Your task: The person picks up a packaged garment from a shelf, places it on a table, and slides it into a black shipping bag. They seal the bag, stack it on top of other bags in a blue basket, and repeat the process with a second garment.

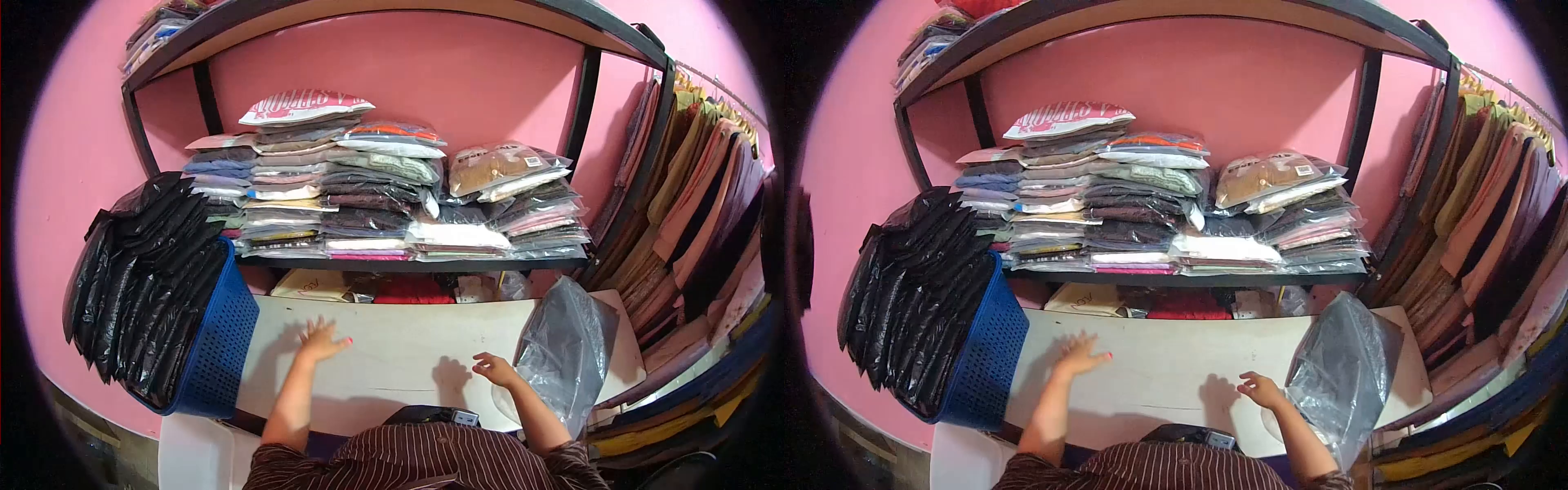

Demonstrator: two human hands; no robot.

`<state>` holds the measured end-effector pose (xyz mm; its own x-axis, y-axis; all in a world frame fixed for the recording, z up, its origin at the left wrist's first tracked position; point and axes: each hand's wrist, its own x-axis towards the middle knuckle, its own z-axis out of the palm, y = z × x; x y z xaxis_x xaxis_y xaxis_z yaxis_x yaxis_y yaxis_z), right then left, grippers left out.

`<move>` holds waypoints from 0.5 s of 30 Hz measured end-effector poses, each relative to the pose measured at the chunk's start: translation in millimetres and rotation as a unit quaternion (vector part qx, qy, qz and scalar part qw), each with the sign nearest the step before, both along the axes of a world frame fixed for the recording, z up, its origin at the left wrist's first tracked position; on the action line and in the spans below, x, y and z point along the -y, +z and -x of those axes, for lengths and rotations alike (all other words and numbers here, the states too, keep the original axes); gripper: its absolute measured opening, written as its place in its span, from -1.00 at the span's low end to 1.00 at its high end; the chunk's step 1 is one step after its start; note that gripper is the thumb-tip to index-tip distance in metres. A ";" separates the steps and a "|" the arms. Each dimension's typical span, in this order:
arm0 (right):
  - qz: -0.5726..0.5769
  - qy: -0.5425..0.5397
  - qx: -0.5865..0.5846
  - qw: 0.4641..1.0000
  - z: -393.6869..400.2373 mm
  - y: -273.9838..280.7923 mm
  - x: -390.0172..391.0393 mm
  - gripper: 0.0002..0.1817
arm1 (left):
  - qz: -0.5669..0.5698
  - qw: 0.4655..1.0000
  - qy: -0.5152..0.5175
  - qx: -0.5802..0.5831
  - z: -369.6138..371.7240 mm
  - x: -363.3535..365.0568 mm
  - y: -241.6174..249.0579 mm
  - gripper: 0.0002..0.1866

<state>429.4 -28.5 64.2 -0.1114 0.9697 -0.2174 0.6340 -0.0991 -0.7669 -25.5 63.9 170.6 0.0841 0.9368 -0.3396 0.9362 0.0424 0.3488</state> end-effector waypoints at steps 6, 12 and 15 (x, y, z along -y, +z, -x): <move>0.013 -0.047 -0.022 0.999 -0.1 -40.5 15.5 -0.53 | 0.207 0.973 0.075 -0.067 0.9 50.8 -155.2 0.55; -0.052 0.068 0.297 0.951 40.4 -83.5 28.6 -0.05 | 0.222 0.967 0.069 -0.106 -18.9 74.0 -120.6 0.65; 0.022 0.057 0.334 0.941 59.9 -50.8 26.7 0.03 | 0.243 0.960 0.077 -0.120 -21.9 69.1 -120.2 0.64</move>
<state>369.5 -55.2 13.4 -0.0387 0.9482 -0.3153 0.9814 -0.0233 -0.1905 -3.6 -5.2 50.5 -0.1785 0.6585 -0.7311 0.9567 0.2897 0.0274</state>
